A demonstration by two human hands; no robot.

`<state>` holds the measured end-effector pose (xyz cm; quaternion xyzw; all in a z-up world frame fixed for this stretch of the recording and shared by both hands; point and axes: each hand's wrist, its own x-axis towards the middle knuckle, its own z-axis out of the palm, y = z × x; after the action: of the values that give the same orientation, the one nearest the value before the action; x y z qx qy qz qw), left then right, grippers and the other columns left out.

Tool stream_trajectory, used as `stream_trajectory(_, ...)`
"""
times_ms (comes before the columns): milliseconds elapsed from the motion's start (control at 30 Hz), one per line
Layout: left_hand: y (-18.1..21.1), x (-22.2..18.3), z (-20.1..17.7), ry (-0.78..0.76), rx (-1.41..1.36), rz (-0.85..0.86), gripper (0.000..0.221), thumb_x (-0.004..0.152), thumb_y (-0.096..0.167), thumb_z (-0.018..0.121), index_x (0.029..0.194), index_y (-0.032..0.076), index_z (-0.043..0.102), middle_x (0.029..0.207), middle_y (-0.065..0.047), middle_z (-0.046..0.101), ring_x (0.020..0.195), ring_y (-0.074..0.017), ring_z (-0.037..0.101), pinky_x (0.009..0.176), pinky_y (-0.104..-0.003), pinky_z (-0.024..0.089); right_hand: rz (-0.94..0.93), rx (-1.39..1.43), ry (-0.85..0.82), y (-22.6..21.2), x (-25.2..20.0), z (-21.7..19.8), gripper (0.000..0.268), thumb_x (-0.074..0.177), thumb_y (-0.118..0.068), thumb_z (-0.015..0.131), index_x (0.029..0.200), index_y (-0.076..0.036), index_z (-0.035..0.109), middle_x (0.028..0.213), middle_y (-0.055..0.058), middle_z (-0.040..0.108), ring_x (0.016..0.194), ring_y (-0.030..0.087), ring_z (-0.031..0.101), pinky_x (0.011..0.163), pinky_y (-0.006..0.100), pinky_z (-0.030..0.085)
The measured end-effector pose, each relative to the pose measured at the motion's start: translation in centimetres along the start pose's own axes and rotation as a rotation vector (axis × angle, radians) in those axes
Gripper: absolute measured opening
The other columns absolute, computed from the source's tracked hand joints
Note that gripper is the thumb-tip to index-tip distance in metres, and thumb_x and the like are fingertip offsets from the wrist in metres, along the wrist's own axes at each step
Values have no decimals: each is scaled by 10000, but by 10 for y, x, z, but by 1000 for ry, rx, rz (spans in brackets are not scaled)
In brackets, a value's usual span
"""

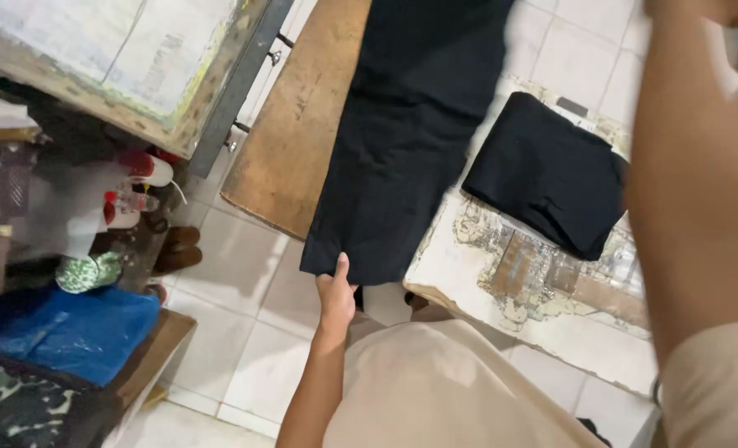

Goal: Mark patterns on fabric, cut fabric with scissors, and prepare cardboard sheets with tape.

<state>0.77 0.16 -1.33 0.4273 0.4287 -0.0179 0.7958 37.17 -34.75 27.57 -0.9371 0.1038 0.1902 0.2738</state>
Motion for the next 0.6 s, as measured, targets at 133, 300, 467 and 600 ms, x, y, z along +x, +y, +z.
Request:
stream_trajectory(133,10,11,11,200,30,-83,532,947,259,674,1436,96,542,1323,-151,667,1094,-313,700,822,-461,628,104,-8,-68,54,-61,92,333,986,-155,323,1046,68,562,1062,225,612,846,291,528,703,512,445)
stream_trajectory(300,3,-5,17,84,126,-221,594,812,289,801,1322,21,658,1227,-98,719,1047,-240,685,772,-413,599,10,273,-297,160,-175,184,633,995,-373,518,1551,-89,416,1595,161,429,1424,331,462,1159,486,412)
stream_trajectory(467,-36,-2,7,25,333,-270,483,775,206,856,1189,-12,738,1174,-87,739,1031,-196,673,808,-348,615,362,540,-22,303,-235,188,364,1106,-149,467,1431,-26,576,1206,180,709,1103,273,685,897,357,601)
stream_trajectory(600,-66,12,-13,-75,384,-55,350,968,377,661,1029,34,628,867,-134,666,759,-208,672,668,-388,614,520,746,429,440,-231,199,298,1053,-249,578,1295,-85,636,1055,39,684,922,147,658,764,324,522)
